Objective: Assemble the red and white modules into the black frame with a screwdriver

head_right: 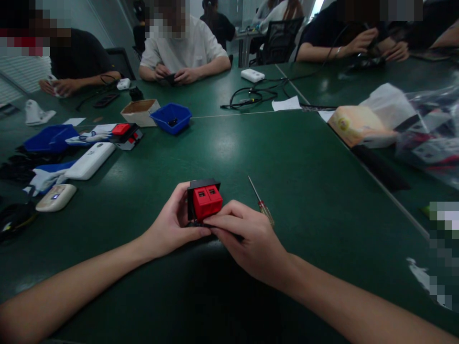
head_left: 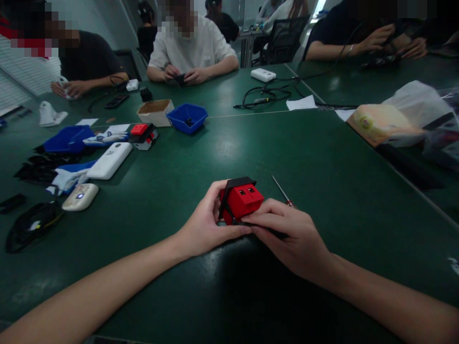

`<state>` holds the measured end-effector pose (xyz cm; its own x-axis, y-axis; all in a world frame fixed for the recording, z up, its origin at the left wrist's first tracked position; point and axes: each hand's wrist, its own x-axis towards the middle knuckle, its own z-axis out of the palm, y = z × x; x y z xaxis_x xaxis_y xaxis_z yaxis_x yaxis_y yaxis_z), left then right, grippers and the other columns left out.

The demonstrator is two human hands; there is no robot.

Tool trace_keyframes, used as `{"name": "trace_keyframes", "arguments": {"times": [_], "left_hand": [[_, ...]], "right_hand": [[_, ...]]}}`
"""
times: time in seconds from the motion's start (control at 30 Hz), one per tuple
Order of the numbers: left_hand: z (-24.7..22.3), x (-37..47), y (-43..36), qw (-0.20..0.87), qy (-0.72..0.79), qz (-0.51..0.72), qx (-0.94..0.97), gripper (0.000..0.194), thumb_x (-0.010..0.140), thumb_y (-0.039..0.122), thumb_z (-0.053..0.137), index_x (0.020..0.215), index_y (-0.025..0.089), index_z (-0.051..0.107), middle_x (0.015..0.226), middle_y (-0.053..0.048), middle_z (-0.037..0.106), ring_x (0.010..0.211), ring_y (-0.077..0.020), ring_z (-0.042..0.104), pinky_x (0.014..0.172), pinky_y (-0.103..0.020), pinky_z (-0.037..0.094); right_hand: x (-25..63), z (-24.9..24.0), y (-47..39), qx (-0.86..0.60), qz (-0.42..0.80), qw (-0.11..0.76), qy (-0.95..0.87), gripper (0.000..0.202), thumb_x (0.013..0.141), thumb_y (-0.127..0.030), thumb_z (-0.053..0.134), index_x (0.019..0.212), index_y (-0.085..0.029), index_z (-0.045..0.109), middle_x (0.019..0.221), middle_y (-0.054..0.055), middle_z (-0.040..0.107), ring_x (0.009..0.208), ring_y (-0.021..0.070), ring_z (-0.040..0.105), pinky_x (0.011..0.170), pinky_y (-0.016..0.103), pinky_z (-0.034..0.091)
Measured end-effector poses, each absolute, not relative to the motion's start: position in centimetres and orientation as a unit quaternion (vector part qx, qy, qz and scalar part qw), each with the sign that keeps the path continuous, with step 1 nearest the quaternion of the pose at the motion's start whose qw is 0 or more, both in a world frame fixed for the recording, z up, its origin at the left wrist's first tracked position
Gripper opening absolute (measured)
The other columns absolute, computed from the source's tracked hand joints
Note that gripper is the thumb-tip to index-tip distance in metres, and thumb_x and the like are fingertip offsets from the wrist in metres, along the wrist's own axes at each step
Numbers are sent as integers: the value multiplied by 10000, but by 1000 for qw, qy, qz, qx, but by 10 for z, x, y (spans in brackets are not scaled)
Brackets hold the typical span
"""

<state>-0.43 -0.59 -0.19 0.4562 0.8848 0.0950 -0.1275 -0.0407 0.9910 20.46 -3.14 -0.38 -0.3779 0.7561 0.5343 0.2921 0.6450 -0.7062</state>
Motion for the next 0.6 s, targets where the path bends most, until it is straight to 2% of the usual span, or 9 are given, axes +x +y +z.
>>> {"name": "trace_keyframes", "arguments": {"times": [0.3, 0.43, 0.6], "left_hand": [[1, -4, -7, 616, 323, 407, 592, 689, 758, 211, 900, 1326, 258, 512, 1351, -82, 639, 1303, -297, 621, 1136, -446, 509], [2, -5, -8, 623, 319, 406, 588, 665, 774, 188, 886, 1321, 257, 515, 1349, -79, 641, 1302, -283, 629, 1116, -415, 529], [-1, -5, -8, 621, 328, 411, 581, 664, 777, 181, 882, 1317, 262, 503, 1302, -63, 662, 1230, -240, 667, 1034, -350, 570]], "right_hand": [[204, -4, -33, -356, 265, 465, -766, 127, 916, -101, 688, 980, -210, 684, 887, 19, 743, 784, 143, 712, 707, 245, 572], [205, -6, -35, -396, 271, 469, -741, 166, 876, -144, 756, 974, -230, 653, 870, -4, 741, 764, 141, 718, 694, 238, 576], [207, -7, -33, -413, 271, 467, -733, 193, 873, -160, 754, 1032, -228, 668, 904, 3, 745, 763, 147, 727, 714, 261, 591]]}}
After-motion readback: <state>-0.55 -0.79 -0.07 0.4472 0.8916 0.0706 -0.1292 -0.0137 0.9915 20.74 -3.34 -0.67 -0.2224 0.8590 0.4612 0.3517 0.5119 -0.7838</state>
